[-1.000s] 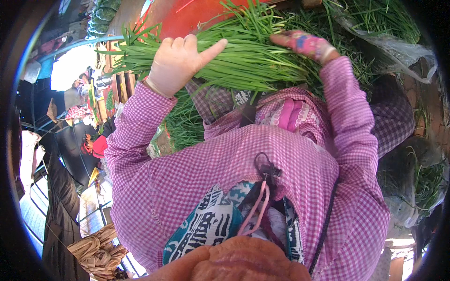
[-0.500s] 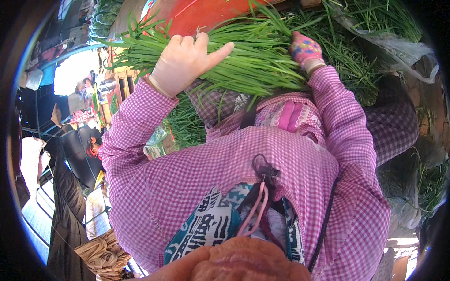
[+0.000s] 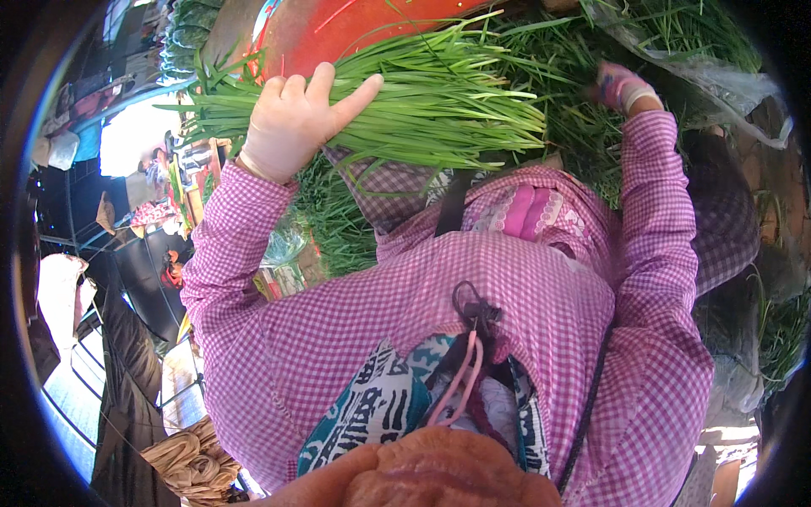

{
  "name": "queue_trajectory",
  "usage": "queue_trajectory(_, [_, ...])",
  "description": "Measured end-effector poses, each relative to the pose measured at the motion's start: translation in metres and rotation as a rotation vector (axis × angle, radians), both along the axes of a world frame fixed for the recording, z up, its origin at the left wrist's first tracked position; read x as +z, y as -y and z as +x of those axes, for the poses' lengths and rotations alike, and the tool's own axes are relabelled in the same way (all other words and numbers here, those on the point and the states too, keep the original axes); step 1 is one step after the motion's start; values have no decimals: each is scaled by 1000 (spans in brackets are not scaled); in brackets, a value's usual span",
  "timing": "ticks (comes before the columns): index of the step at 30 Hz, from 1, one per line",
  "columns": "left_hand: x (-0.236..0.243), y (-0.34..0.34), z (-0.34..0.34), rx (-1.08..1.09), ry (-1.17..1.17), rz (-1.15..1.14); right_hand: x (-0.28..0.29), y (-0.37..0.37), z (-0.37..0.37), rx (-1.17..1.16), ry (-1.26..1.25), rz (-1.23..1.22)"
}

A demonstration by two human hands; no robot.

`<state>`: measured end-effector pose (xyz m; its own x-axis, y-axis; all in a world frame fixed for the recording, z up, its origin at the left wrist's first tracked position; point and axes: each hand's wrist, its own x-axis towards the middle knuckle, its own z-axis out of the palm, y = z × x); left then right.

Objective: The person gathers green leafy vegetables, aligns them into a neat bunch, and ties them with a red rubber band. The person repeats this process to create multiple tied bundles.

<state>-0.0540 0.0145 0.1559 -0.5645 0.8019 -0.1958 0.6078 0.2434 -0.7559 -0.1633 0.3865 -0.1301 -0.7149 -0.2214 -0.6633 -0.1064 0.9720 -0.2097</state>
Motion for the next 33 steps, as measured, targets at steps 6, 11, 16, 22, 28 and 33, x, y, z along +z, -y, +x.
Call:
queue_trajectory(6, [11,-14,-12,-131,21,40,27,91,20,176,-535,-935])
queue_trajectory(11, [40,-12,-24,83,233,154,-16,110,29,225,12,-437])
queue_trajectory(16, [38,20,-22,654,681,653,-18,41,24,-543,239,-1551])
queue_trajectory(22, [-21,70,7,1048,1268,1345,-32,-25,-11,-267,-73,-585])
queue_trajectory(28, [-68,88,41,1462,1286,1531,-42,2,19,-509,541,-1723])
queue_trajectory(33, [-89,94,64,1489,1346,1843,30,-25,-11,-432,-228,-1252])
